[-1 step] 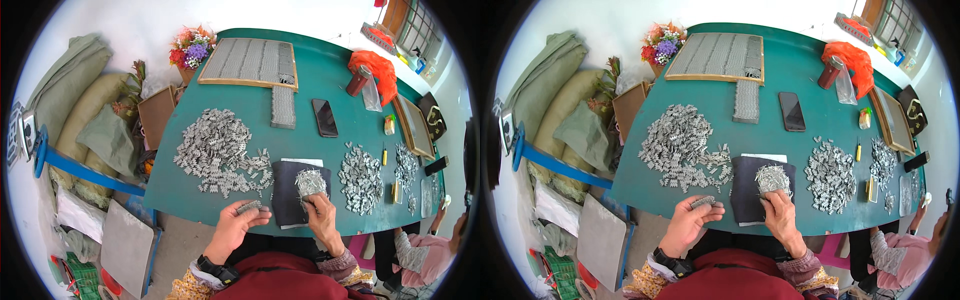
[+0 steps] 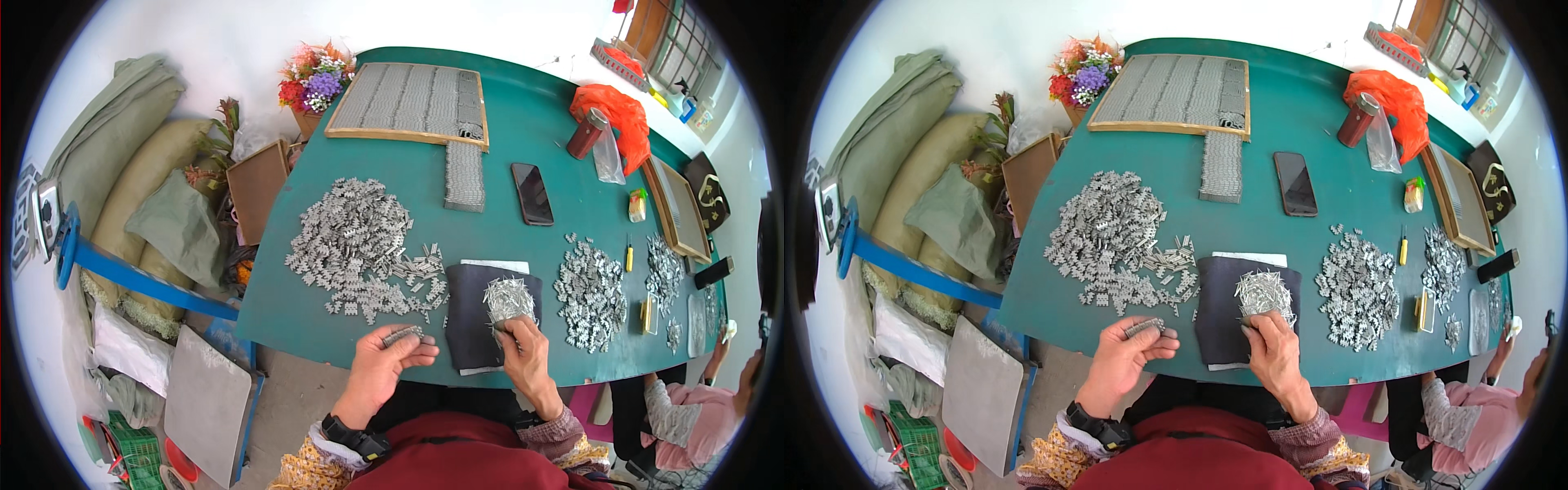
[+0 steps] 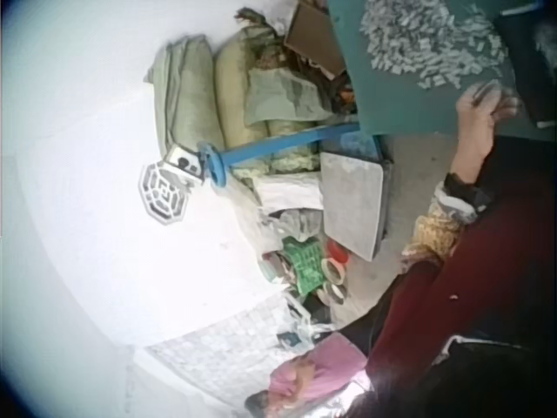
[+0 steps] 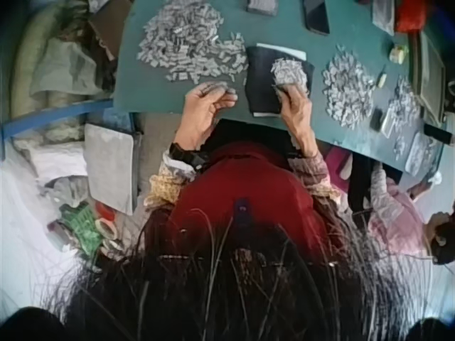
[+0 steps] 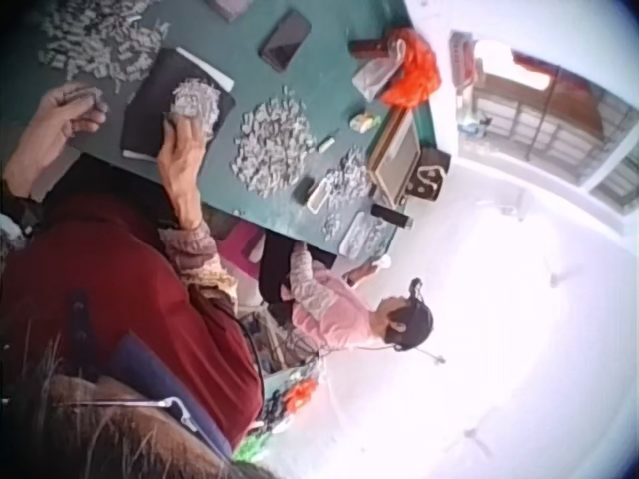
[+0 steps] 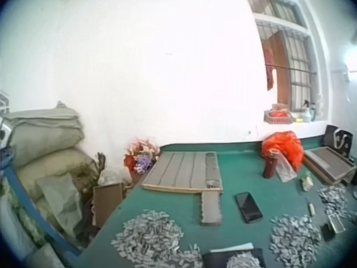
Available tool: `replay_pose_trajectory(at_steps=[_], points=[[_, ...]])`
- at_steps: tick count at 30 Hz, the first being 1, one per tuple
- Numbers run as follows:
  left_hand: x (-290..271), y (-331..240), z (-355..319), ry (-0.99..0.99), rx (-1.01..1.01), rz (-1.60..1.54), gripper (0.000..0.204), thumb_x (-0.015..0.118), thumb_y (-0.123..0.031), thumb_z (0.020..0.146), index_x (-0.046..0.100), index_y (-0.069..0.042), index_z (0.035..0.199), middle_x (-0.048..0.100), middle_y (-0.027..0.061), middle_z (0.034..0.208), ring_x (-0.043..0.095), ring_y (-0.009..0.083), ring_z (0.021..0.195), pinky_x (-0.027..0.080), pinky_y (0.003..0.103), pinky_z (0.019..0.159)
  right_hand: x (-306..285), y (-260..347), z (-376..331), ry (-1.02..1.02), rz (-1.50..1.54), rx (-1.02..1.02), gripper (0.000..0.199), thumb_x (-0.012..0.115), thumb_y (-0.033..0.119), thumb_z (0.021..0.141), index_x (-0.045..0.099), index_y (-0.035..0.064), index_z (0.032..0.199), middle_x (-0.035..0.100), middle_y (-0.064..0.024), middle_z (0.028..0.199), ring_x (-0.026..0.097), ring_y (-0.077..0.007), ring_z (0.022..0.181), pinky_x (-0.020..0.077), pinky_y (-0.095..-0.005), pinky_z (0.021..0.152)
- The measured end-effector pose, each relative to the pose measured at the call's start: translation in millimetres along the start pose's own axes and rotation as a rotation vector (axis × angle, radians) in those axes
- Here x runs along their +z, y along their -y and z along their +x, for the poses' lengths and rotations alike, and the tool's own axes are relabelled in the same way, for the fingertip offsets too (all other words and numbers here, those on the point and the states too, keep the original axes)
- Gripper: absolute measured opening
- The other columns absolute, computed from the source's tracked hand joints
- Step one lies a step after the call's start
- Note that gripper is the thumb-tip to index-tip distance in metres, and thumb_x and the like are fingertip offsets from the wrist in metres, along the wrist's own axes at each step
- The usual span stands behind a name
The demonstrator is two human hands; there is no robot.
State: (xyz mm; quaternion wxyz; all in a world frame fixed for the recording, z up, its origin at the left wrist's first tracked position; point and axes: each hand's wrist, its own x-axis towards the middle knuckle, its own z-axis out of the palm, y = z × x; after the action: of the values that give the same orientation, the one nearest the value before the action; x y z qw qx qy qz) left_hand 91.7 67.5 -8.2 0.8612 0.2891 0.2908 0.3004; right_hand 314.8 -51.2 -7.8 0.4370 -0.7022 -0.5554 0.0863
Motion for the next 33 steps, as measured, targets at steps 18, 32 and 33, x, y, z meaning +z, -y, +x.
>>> replay_pose_trajectory(at_steps=[18, 32, 33], points=[[-29, -25, 13, -0.195, 0.066, 0.360, 0.022, 0.062, 0.001, 0.091, 0.064, 0.012, 0.110, 0.070, 0.0210, 0.098, 0.073, 0.0308, 0.071, 0.062, 0.035, 0.058, 6, 4, 3, 0.017, -0.001, -0.007, 0.013, 0.067, -0.004, 0.082, 0.064, 0.0001, 0.094, 0.063, -0.0146, 0.082, 0.062, -0.0333, 0.072, 0.0501, -0.0396, 0.064], [4, -16, 13, 0.000, 0.077, 0.380, 0.024, 0.061, 0.002, 0.092, 0.061, 0.012, 0.114, 0.070, 0.0240, 0.098, 0.073, 0.0316, 0.079, 0.062, 0.037, 0.067, -60, -39, -22, -0.215, -0.159, 0.185, 0.010, 0.063, -0.006, 0.083, 0.064, -0.0008, 0.092, 0.063, -0.0146, 0.083, 0.063, -0.0283, 0.071, 0.0489, -0.0338, 0.063], [10, -13, 16, 0.020, 0.068, 0.379, 0.024, 0.061, 0.002, 0.092, 0.061, 0.012, 0.114, 0.070, 0.0240, 0.098, 0.073, 0.0316, 0.079, 0.062, 0.037, 0.067, -70, -47, -29, -0.270, -0.208, 0.199, 0.010, 0.063, -0.007, 0.083, 0.064, -0.0011, 0.092, 0.062, -0.0146, 0.082, 0.063, -0.0284, 0.070, 0.0486, -0.0341, 0.063]])
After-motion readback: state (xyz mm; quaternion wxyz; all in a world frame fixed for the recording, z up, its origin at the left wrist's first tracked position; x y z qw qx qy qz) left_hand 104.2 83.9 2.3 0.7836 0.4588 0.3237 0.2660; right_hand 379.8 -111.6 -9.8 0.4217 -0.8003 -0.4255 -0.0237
